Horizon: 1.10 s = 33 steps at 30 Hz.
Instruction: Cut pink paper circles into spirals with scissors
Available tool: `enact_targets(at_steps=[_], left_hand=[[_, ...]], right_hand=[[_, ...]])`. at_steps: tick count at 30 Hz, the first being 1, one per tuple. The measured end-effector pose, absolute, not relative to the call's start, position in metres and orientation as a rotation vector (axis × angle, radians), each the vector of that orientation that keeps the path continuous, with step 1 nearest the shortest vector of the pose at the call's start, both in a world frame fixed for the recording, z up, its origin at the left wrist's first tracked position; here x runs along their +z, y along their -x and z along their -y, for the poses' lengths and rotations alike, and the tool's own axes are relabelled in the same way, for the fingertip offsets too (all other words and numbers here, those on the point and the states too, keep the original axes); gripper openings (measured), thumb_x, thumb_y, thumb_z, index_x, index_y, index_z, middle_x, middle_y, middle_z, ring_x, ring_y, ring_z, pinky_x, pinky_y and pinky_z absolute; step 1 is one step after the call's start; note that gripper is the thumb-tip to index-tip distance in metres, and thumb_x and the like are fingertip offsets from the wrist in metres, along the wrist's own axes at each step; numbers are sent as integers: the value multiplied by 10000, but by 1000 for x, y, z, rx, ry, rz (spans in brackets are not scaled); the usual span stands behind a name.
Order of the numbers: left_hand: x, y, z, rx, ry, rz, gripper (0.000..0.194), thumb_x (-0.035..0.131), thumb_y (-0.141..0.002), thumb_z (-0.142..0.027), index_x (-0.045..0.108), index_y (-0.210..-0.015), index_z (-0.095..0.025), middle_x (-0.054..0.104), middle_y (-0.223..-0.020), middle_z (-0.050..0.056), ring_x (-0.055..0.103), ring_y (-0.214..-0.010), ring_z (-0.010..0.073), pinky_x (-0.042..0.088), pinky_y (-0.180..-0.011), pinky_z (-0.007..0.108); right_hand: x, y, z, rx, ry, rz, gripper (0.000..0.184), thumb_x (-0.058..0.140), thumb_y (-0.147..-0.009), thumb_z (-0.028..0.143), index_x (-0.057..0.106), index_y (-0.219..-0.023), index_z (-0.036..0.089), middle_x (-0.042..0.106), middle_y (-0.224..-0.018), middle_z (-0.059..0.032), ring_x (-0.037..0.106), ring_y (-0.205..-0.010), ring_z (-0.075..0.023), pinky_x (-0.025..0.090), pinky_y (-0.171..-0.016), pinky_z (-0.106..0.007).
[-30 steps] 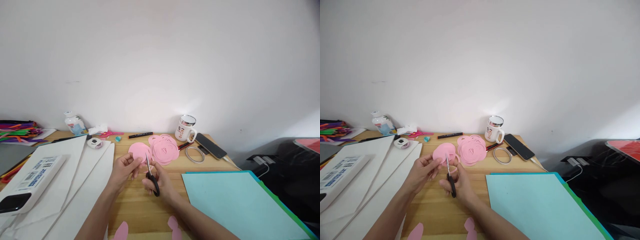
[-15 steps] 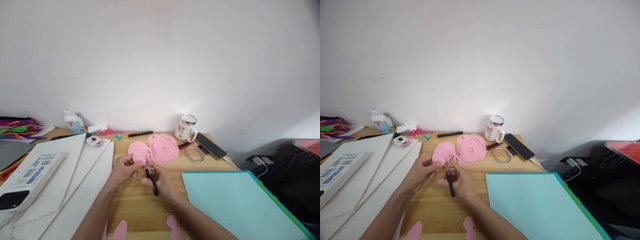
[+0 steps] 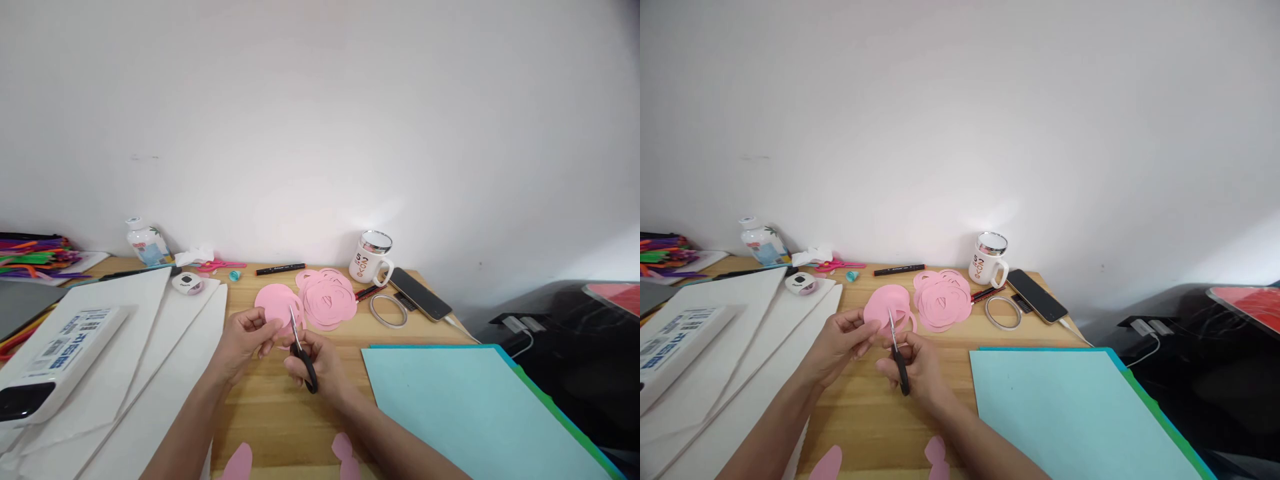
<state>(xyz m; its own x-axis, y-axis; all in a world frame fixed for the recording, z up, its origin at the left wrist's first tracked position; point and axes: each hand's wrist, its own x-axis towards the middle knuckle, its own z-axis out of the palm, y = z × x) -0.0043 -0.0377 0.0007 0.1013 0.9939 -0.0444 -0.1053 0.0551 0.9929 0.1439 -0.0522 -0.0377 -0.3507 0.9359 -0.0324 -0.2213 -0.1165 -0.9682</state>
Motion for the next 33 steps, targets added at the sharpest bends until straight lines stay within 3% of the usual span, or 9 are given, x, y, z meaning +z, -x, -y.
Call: enact_targets(at_steps=[10, 15, 18, 33], left_hand=[[1, 7, 36, 1197, -1046, -1049, 245, 731, -631, -318, 563, -598, -142, 502, -421, -65, 371, -339, 37, 258, -366, 170], [-2, 5, 36, 1141, -1115, -1032, 290, 725, -635, -312, 513, -530, -145, 510, -431, -57, 375, -324, 36, 258, -355, 177], [-1, 4, 37, 1120, -1123, -1044, 315, 722, -633, -322, 492, -507, -147, 510, -434, -54, 372, -316, 35, 257, -352, 182], [1, 5, 37, 1171, -1087, -1064, 281, 724, -619, -326, 521, -547, -146, 495, -427, -60, 351, -324, 31, 236, -360, 180]], right_hand=[[-42, -142, 53, 1679, 902, 1222, 352, 737, -565, 376, 515, -750, 175, 460, -422, 108, 371, -312, -50, 259, -338, -172], [-36, -144, 51, 1621, 820, 1223, 436, 802, -509, 333, 528, -813, 184, 525, -539, 77, 442, -444, -69, 342, -441, -191], [-34, -146, 50, 1594, 784, 1226, 443, 819, -497, 325, 527, -801, 190, 531, -569, 69, 440, -487, -76, 336, -466, -200], [-39, -146, 50, 1598, 839, 1251, 379, 756, -556, 402, 506, -748, 192, 483, -489, 95, 412, -354, -52, 312, -358, -176]])
